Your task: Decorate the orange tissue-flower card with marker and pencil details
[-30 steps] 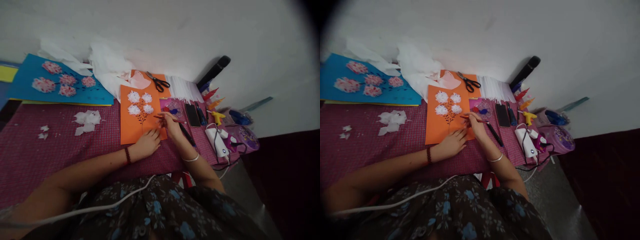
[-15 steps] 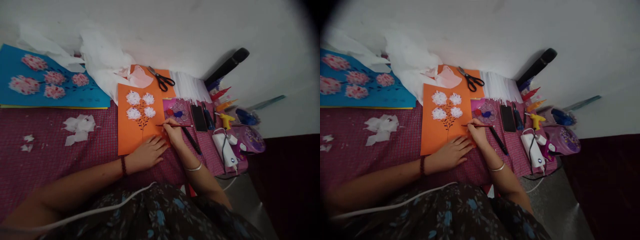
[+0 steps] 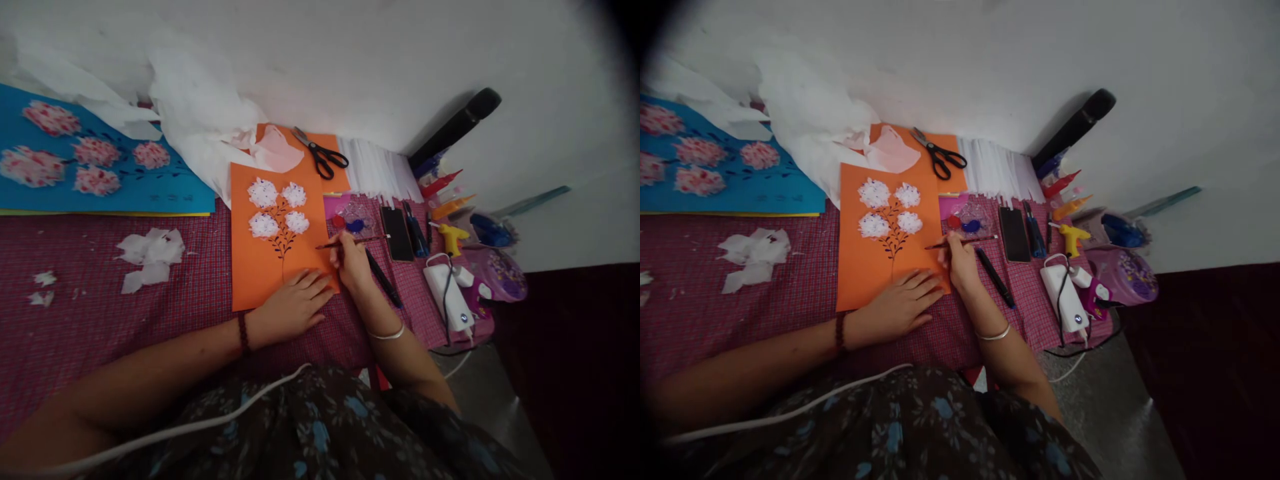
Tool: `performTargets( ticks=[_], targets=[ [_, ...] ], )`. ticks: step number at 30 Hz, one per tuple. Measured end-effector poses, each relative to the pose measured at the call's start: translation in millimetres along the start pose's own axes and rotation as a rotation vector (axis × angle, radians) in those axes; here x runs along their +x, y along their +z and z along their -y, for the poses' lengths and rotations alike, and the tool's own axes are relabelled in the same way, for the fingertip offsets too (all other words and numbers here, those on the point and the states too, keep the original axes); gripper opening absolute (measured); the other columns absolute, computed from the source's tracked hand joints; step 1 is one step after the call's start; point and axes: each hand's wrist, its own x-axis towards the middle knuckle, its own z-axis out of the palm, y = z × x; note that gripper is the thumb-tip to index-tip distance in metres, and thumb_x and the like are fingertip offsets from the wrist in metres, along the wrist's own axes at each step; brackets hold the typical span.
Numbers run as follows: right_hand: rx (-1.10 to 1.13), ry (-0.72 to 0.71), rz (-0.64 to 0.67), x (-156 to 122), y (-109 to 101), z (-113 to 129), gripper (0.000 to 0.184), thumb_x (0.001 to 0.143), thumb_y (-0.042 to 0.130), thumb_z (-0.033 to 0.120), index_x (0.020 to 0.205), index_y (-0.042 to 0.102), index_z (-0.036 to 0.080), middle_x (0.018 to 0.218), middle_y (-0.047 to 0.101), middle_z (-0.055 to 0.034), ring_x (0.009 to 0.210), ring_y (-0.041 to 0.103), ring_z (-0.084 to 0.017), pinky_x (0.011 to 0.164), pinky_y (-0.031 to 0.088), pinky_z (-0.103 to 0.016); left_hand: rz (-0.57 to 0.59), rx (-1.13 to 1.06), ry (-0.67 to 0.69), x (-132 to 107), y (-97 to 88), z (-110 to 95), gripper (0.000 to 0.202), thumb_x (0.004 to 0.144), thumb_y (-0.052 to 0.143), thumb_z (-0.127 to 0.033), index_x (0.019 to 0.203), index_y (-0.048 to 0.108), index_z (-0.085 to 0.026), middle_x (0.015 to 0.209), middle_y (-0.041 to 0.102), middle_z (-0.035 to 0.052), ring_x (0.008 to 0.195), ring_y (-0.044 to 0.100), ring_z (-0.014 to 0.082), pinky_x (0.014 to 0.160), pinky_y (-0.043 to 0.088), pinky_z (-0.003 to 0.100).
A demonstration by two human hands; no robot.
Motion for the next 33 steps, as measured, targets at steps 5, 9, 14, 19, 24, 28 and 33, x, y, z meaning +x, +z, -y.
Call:
performTargets(
  ticks=[5,9,14,19,24,28,33],
  targets=[
    [0.444,0.268,0.147,1.9,-9.5,18.6,0.036,0.091,0.063,0.048,0.067,0.057,0.021,0.038,0.038,0.0109,0.031,0.024,-0.005,0.034,0.022,-0.017,0.007,0.011,0.008,-0.4,-0.8,0.2,0.054,0.099,0.057,-0.042,0.145,0.048,-0.015,0.149,0.053,0.0115,0.143,0.04,0.0334,0.121,0.025,0.048],
    [0.657,0.372,0.219,-3.6,-14.3,29.6,0.038,0.098,0.055,0.042,0.067,0.058,0.021,0.038,0.032,0.0124,0.03,0.018,-0.004,0.033,0.021,-0.015,-0.003,0.019,0.015,-1.0,3.3,1.6,0.052,0.099,0.056,-0.041,0.145,0.049,-0.016,0.149,0.053,0.0117,0.143,0.041,0.0336,0.121,0.026,0.049],
    [0.782,0.435,0.262,-11.0,-14.1,34.0,0.045,0.103,0.047,0.041,0.066,0.058,0.02,0.038,0.031,0.012,0.029,0.016,-0.004,0.031,0.018,-0.014,-0.007,0.024,0.022,-1.1,6.8,3.0,0.052,0.099,0.056,-0.04,0.145,0.049,-0.016,0.15,0.053,0.0116,0.143,0.04,0.0339,0.12,0.027,0.049],
    [0.722,0.423,0.286,-15.9,-12.5,35.0,0.045,0.103,0.046,0.046,0.066,0.056,0.02,0.039,0.026,0.0128,0.031,0.013,-0.005,0.032,0.017,-0.014,-0.005,0.026,0.018,-0.2,5.0,2.8,0.056,0.097,0.059,-0.04,0.146,0.047,-0.016,0.149,0.054,0.0125,0.141,0.042,0.0336,0.119,0.03,0.048],
    [0.436,0.188,0.245,-9.8,-14.8,21.5,0.035,0.093,0.059,0.052,0.076,0.062,0.021,0.047,0.047,0.0087,0.035,0.031,-0.006,0.036,0.027,-0.018,0.006,0.029,0.012,-0.1,1.9,1.7,0.051,0.099,0.056,-0.04,0.144,0.049,-0.016,0.148,0.055,0.0125,0.142,0.042,0.0331,0.12,0.027,0.048],
    [0.01,-0.113,0.118,-5.4,-18.9,7.3,0.028,0.088,0.063,0.048,0.084,0.069,0.021,0.065,0.068,0.0009,0.049,0.054,-0.01,0.048,0.041,-0.022,0.003,0.003,0.005,0.1,-1.9,0.1,0.051,0.099,0.055,-0.041,0.144,0.049,-0.017,0.15,0.053,0.0126,0.143,0.041,0.032,0.12,0.027,0.048],
    [-0.307,-0.226,0.101,-9.6,-15.3,1.6,0.01,0.085,0.059,0.027,0.083,0.068,0.023,0.068,0.07,0.002,0.057,0.06,-0.013,0.059,0.047,-0.026,0.006,-0.008,0.0,0.8,-3.7,-0.6,0.052,0.099,0.056,-0.041,0.144,0.05,-0.016,0.15,0.052,0.0132,0.141,0.043,0.0322,0.12,0.027,0.049]
  ],
)
